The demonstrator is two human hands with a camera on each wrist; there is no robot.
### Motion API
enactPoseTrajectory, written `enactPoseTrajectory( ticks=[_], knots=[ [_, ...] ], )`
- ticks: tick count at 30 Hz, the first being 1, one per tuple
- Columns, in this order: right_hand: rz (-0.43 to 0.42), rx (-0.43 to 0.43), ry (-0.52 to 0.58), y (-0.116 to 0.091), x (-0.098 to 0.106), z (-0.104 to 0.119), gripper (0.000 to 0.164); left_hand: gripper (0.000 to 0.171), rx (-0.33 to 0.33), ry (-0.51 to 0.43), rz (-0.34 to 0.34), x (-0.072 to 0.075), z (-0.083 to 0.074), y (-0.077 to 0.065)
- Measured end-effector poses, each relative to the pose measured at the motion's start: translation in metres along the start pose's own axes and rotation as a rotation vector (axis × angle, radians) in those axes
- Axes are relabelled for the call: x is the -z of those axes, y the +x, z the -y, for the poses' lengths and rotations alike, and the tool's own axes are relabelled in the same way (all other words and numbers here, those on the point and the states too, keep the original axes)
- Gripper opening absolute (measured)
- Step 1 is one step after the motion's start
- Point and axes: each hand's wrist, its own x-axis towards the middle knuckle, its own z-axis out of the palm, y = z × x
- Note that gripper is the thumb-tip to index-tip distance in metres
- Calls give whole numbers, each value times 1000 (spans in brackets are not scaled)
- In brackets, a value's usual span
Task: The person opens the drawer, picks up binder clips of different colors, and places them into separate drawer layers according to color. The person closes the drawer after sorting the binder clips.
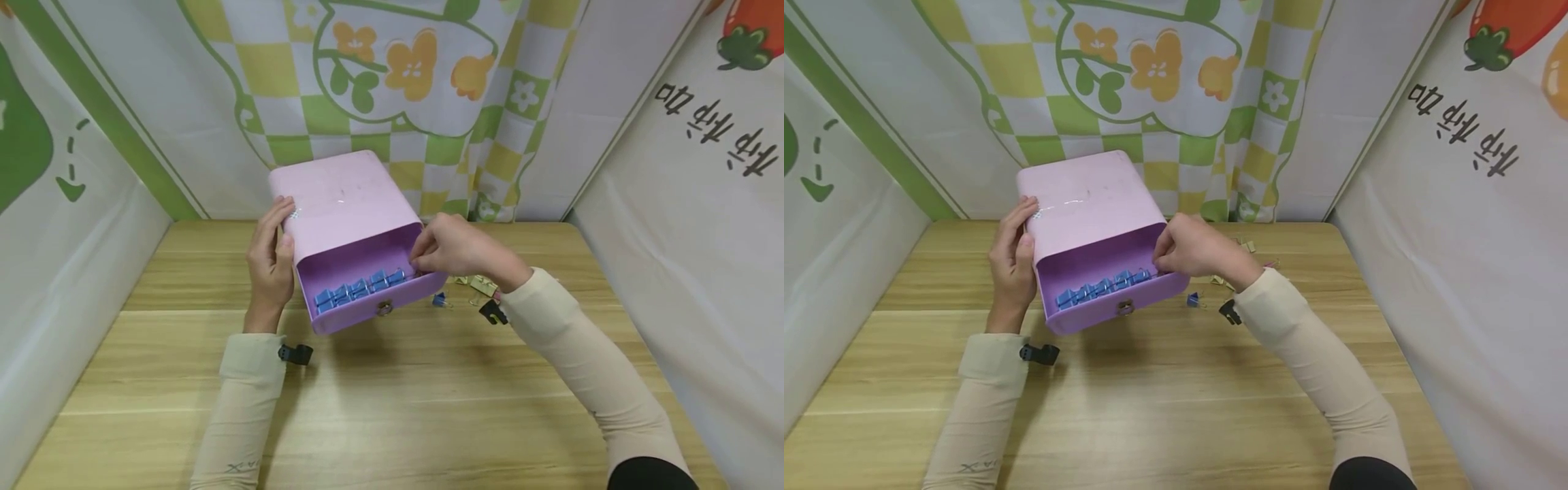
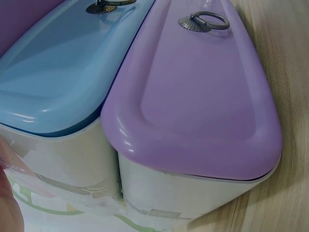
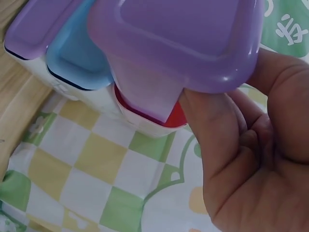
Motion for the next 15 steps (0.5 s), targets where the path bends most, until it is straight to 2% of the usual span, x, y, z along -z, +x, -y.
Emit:
enactPoseTrajectory(
  ticks=[7, 15],
  knots=[
    [-46, -28, 43, -6, 12, -1, 18, 50, 4, 2, -3, 0, 2, 0],
    [-180, -82, 142, -5, 32, -19, 21, 50, 8, 3, -3, 0, 2, 1]
  ],
)
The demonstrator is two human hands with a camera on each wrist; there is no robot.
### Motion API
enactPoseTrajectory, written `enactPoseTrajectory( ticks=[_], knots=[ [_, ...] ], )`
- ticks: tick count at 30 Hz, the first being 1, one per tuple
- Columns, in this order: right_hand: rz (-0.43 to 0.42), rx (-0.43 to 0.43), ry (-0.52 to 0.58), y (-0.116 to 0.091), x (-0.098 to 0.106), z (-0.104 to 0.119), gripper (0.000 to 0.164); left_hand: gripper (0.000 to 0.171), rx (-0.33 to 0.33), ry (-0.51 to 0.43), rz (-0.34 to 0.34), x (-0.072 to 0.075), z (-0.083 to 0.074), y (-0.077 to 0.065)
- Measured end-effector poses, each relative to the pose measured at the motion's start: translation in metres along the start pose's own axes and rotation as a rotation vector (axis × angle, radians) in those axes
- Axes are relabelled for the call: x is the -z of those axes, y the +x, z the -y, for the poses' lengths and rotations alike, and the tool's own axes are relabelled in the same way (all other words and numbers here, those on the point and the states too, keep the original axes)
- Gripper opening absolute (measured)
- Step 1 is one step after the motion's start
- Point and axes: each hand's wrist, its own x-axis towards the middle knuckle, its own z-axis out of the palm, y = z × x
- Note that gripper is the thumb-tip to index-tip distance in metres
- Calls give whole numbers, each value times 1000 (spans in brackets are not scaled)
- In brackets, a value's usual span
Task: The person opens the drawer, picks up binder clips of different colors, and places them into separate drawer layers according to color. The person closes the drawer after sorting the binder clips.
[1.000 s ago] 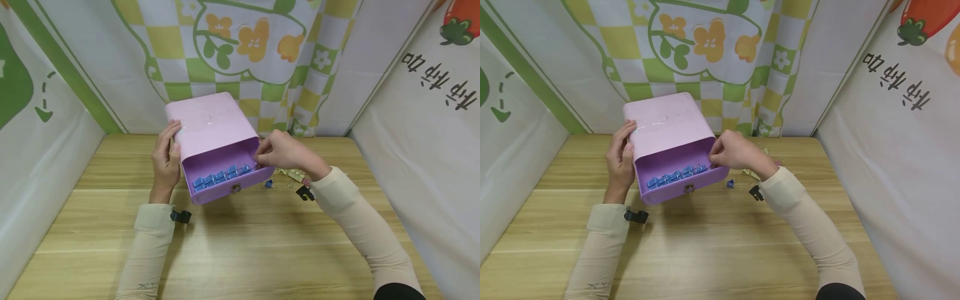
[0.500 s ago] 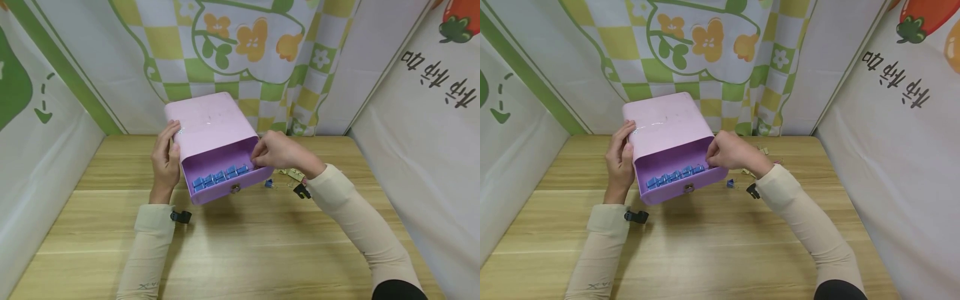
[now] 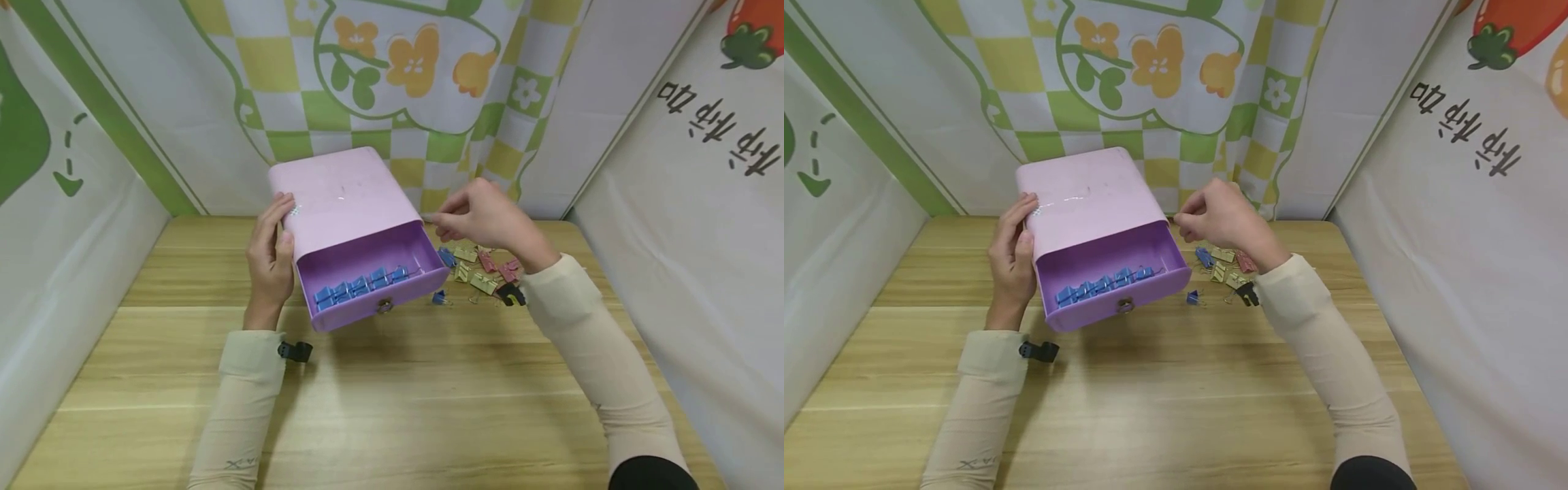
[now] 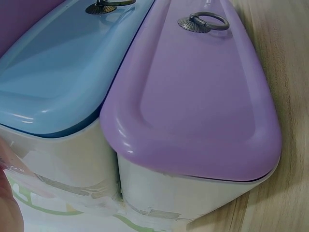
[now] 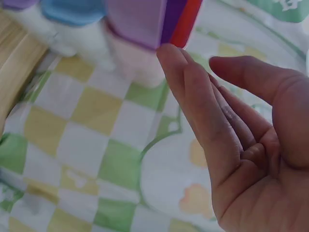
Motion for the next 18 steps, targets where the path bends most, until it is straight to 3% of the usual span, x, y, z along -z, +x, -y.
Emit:
enactPoseTrajectory(
  ticks=[7, 18],
  knots=[
    [-30, -78, -93, 16, -1, -30, 23, 50, 1, 6, 2, 2, 0, 2],
    [29, -100, -142, 48, -33, -85, 27, 51, -8, 6, 2, 1, -2, 0]
  ],
)
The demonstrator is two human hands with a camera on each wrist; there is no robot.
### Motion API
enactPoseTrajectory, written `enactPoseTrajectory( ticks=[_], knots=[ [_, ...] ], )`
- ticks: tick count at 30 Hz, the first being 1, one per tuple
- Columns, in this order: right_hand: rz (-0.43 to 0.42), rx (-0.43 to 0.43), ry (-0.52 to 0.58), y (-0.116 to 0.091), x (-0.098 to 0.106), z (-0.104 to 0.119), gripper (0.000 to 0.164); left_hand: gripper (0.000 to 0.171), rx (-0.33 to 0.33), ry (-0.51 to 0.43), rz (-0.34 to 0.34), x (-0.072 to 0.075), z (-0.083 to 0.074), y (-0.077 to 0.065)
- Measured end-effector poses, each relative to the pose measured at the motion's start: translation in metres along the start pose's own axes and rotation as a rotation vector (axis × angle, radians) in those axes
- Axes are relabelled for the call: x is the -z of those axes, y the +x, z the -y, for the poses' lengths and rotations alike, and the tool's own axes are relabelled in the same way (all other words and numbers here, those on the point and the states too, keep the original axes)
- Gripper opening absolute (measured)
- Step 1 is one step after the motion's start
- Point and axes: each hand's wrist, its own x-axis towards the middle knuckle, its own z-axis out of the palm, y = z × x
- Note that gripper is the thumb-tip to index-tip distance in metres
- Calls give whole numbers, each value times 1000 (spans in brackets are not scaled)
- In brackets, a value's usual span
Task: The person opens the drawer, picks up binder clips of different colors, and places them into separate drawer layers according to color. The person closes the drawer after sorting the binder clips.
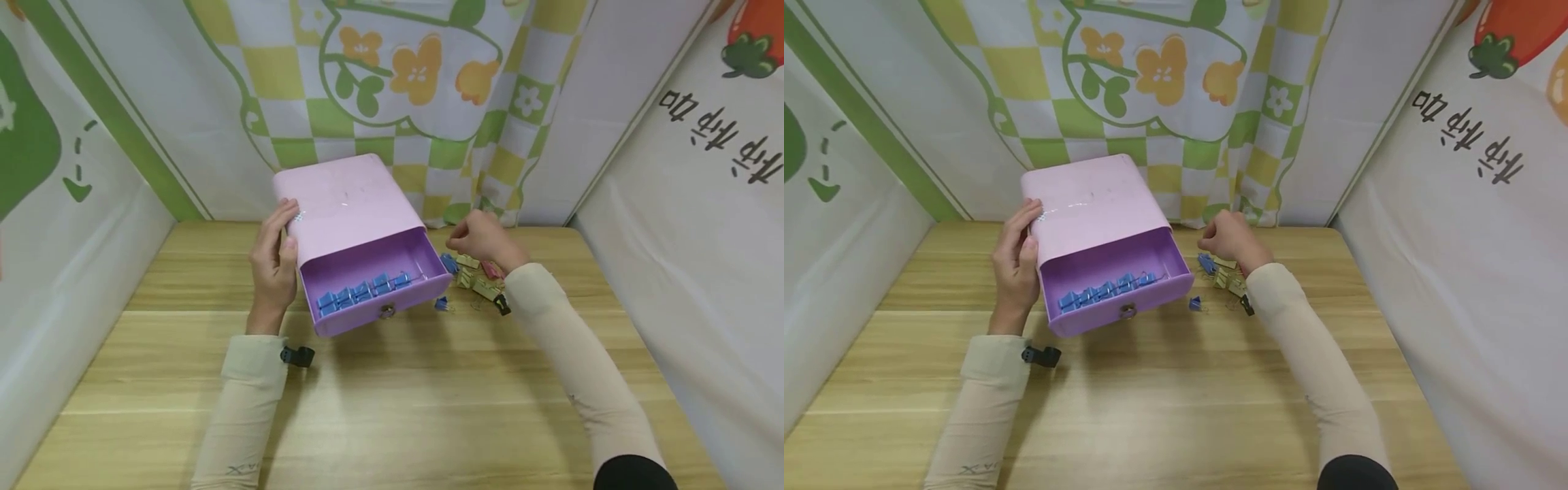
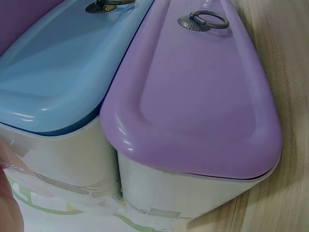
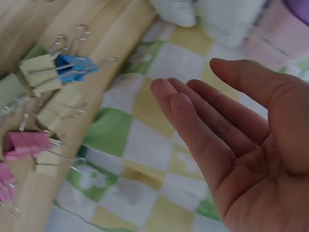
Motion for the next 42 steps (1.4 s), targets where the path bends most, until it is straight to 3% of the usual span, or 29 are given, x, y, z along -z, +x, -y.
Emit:
enactPoseTrajectory(
  ticks=[7, 13, 19, 23, 29, 36, 39, 42],
  knots=[
    [-21, -16, -104, 20, -26, -12, 23, 49, 11, 0, 7, 1, 1, -5],
    [-75, -58, -146, 39, -44, -17, 46, 49, -8, -7, -2, 2, 7, -6],
    [-144, -83, -269, 45, -58, -26, 32, 49, -17, -5, 6, 0, 32, -10],
    [-169, -98, -333, 47, -67, -30, 17, 50, -13, 1, 20, -1, 39, -12],
    [-179, -109, -392, 51, -72, -28, 28, 51, -22, -7, 28, -1, 41, -11],
    [-107, -98, -299, 56, -66, -28, 17, 51, -16, 31, 19, 2, 35, -9],
    [-46, -98, -185, 58, -62, -32, 21, 51, -9, 29, 12, 3, 24, -6],
    [22, -114, -31, 56, -58, -37, 14, 50, -7, 23, 10, 5, 11, -3]
  ],
)
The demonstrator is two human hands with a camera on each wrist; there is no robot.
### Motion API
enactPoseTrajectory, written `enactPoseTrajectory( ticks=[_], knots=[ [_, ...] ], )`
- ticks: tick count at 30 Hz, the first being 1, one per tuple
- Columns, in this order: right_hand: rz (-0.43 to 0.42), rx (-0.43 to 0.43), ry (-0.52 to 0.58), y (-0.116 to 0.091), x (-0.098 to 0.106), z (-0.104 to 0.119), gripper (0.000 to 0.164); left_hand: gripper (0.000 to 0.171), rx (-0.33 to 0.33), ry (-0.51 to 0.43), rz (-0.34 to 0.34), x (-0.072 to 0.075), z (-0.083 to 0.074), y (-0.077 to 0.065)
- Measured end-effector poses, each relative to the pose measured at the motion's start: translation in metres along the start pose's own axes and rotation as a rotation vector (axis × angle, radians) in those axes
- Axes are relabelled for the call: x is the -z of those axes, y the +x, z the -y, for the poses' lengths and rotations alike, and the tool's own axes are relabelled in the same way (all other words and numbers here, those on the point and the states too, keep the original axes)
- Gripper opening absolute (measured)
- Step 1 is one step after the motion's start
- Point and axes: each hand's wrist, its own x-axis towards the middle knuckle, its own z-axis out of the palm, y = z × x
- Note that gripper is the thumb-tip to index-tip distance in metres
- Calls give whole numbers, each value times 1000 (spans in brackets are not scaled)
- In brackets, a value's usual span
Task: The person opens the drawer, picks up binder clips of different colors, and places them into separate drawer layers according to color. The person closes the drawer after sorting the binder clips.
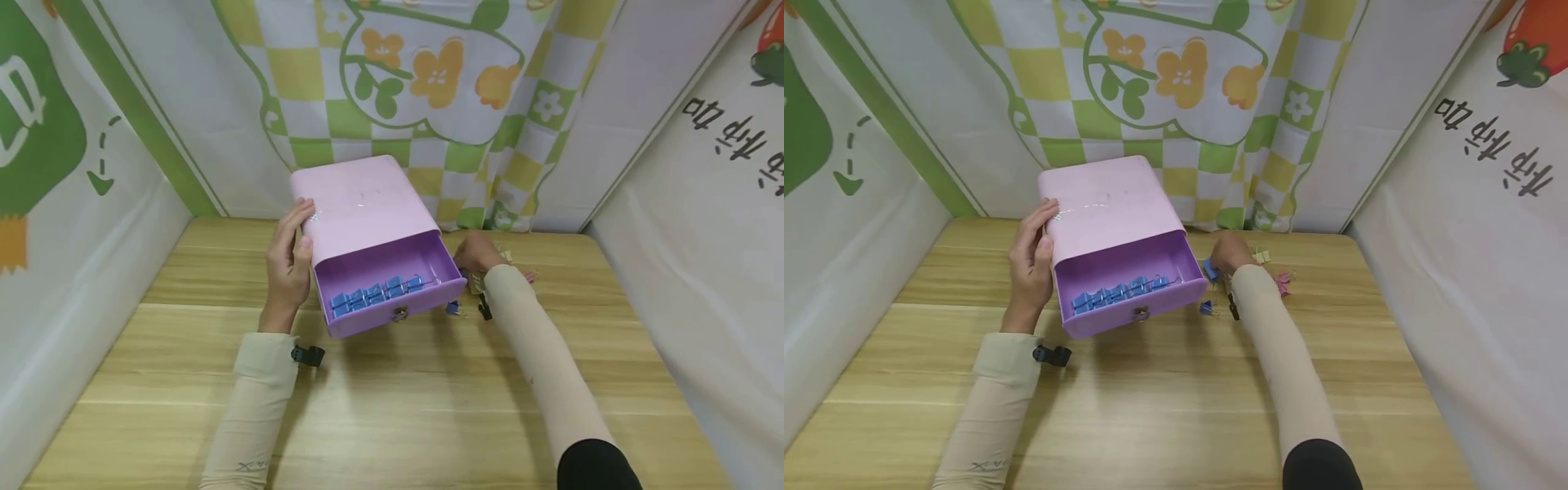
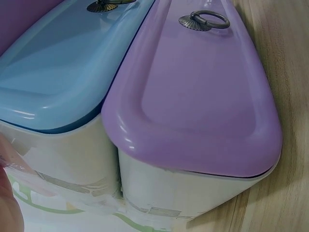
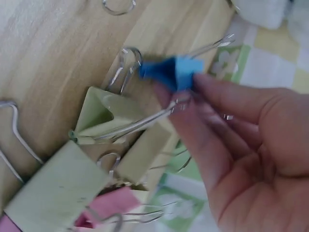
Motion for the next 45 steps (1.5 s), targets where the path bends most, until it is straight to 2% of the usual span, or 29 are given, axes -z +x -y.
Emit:
enactPoseTrajectory(
  ticks=[3, 6, 10, 13, 14, 16, 18, 21, 27, 31, 35, 39, 42, 45],
  knots=[
    [80, -36, 218, -4, 1, -9, 25, 48, -5, 1, -1, 0, -8, 2],
    [143, -87, 468, -6, 2, -19, 34, 48, -8, 6, -1, 0, -7, 1],
    [184, -143, 744, -9, 9, -31, 43, 50, -12, 8, 1, 3, 14, -4],
    [191, -145, 959, -13, 17, -38, 28, 51, -20, 9, 1, 5, 30, -6],
    [191, -134, 1034, -14, 20, -39, 23, 50, -20, 6, 1, 6, 31, -6],
    [195, -106, 1174, -19, 26, -41, 25, 50, -24, 4, 1, 6, 31, -6],
    [205, -85, 1260, -25, 33, -41, 34, 50, -28, 1, -1, 5, 32, -6],
    [233, -43, 1312, -35, 44, -39, 36, 51, -31, 4, -6, 6, 33, -6],
    [298, 117, 1300, -67, 67, -15, 33, 51, -20, 15, -6, 6, 34, -6],
    [291, 207, 1203, -90, 79, 13, 28, 51, -15, 12, -10, 5, 30, -5],
    [201, 300, 907, -108, 88, 42, 18, 52, -10, 10, -15, 4, 16, -2],
    [58, 410, 571, -119, 92, 63, 23, 50, -2, 8, -16, 2, -3, 1],
    [-30, 497, 400, -122, 92, 73, 20, 49, 0, 7, -15, 1, -9, 2],
    [-94, 608, 256, -123, 88, 79, 17, 50, -5, 6, -12, 0, -7, 2]
  ],
)
